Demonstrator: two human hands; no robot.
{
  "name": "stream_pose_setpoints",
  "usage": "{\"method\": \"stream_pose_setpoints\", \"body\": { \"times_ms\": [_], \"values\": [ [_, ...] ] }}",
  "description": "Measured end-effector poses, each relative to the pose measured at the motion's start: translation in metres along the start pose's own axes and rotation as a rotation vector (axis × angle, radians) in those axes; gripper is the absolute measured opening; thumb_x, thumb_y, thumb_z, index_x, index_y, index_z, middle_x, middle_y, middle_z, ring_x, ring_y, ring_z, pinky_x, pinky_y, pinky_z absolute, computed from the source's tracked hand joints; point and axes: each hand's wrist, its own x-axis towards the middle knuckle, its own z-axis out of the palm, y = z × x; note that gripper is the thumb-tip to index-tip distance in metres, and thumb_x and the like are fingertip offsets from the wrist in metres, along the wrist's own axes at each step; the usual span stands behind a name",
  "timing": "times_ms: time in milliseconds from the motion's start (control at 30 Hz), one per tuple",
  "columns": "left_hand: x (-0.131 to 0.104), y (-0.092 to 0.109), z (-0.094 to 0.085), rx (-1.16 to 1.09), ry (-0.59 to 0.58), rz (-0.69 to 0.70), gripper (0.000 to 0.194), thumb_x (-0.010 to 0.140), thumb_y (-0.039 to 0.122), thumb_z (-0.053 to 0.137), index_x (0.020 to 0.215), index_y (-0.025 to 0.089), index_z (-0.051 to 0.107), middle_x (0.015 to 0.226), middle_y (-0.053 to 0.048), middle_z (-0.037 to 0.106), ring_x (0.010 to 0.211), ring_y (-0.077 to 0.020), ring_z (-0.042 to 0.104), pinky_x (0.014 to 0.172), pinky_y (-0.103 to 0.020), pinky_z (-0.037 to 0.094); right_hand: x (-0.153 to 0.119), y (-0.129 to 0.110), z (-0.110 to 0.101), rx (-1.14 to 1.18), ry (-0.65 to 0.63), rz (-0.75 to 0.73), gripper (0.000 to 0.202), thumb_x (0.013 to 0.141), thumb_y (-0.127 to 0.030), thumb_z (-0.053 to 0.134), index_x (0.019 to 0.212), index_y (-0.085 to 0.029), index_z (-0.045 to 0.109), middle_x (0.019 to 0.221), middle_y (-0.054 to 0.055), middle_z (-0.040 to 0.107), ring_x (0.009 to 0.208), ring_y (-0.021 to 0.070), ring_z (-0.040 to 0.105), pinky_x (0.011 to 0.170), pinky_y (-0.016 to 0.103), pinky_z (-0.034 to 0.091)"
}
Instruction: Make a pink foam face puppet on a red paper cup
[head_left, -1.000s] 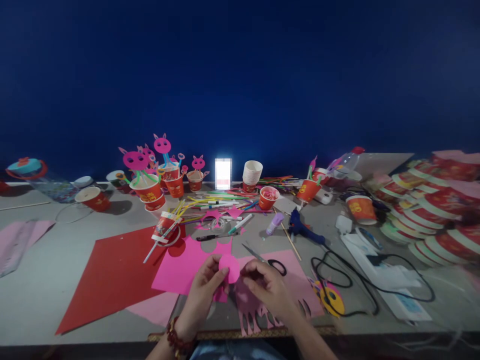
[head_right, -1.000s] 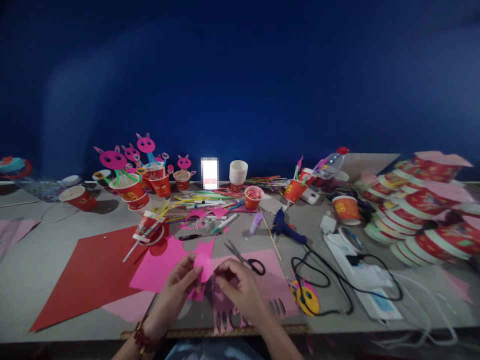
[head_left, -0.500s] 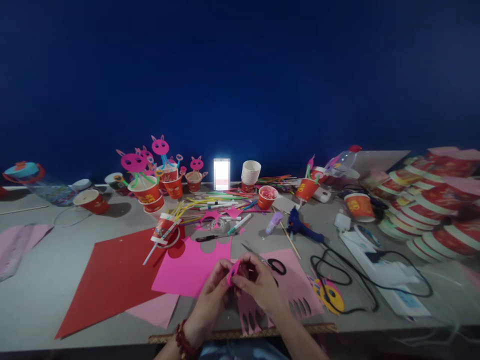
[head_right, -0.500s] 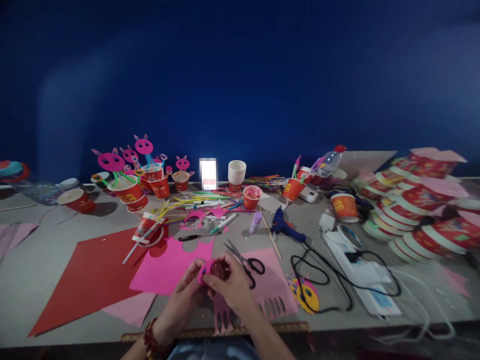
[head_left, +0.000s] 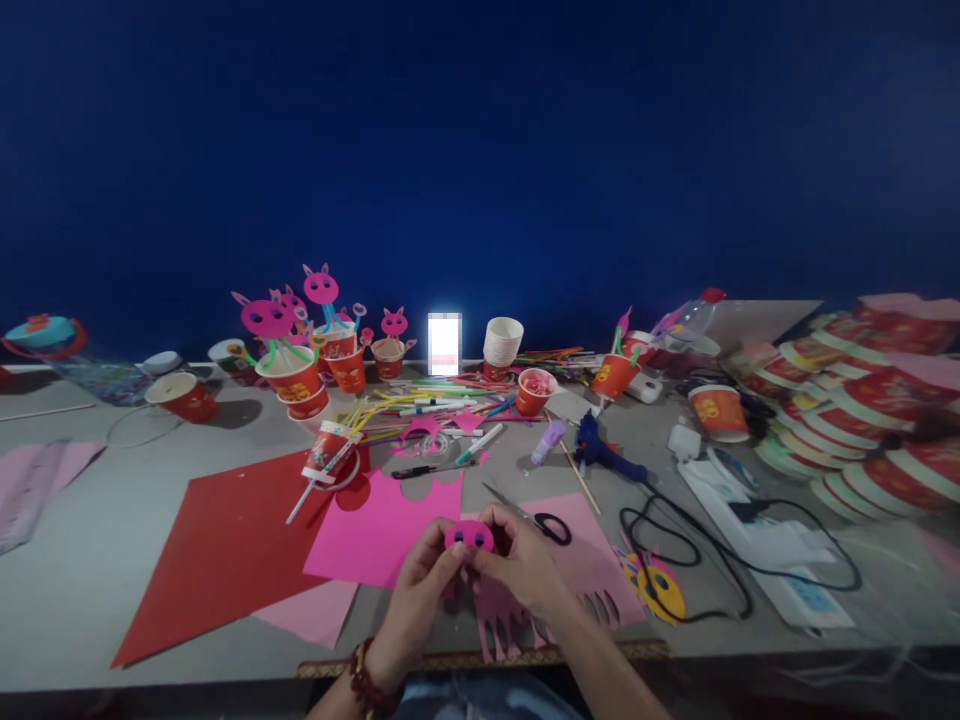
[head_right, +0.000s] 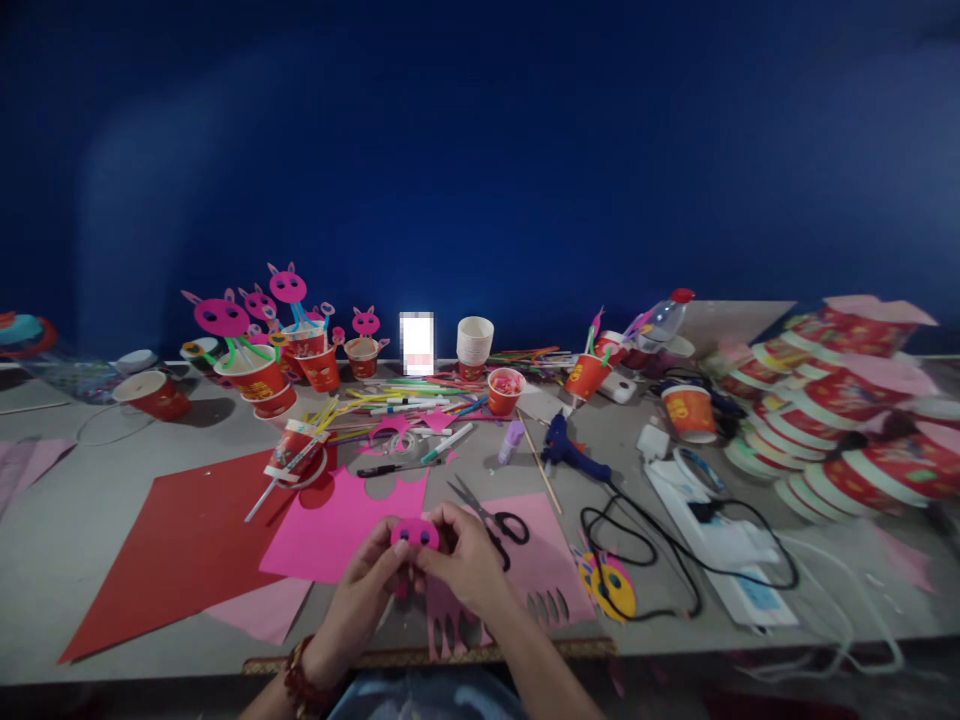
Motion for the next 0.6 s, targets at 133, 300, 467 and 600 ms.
{"method": "stream_pose_setpoints", "body": {
  "times_ms": [133,300,467,600],
  "values": [
    [0.005,0.01,-0.003,-0.041,0.028,0.016,0.029,0.081,0.044,0.073,0.084,0.019,0.059,0.064,0.001,0.065,0.052,-0.011,0.06,0.048,-0.019,0.041,0.001,-0.004,-0.027,-0.286,0.008,-0.079,0.032,0.075,-0.043,0.078,0.089,-0.02,0.061,0.071,-0.004,0.061,0.058,0.0124,0.055,0.055,0.023,0.043],
    [0.005,0.022,-0.011,0.036,0.144,0.126,0.028,0.081,0.042,0.073,0.079,0.019,0.057,0.062,0.002,0.064,0.053,-0.012,0.061,0.054,-0.022,0.048,-0.007,-0.008,-0.052,-0.874,0.012,-0.148,0.005,0.088,-0.02,0.062,0.089,-0.021,0.066,0.087,0.002,0.067,0.081,0.019,0.062,0.071,0.028,0.044],
    [0.002,0.018,-0.017,0.095,0.109,0.138,0.027,0.085,0.042,0.069,0.079,0.019,0.056,0.064,0.002,0.064,0.055,-0.0128,0.06,0.053,-0.022,0.047,-0.013,-0.002,-0.042,-1.17,-0.086,-0.138,0.023,0.082,-0.005,0.054,0.095,-0.02,0.066,0.101,0.006,0.068,0.095,0.0231,0.062,0.08,0.032,0.042],
    [0.0,0.014,-0.019,0.114,0.081,0.116,0.025,0.087,0.04,0.068,0.08,0.019,0.057,0.066,0.002,0.063,0.058,-0.012,0.059,0.055,-0.022,0.047,-0.012,-0.002,-0.039,-1.146,-0.109,-0.119,0.032,0.078,-0.001,0.051,0.1,-0.021,0.063,0.105,0.005,0.067,0.1,0.0225,0.061,0.082,0.03,0.042]
  ]
}}
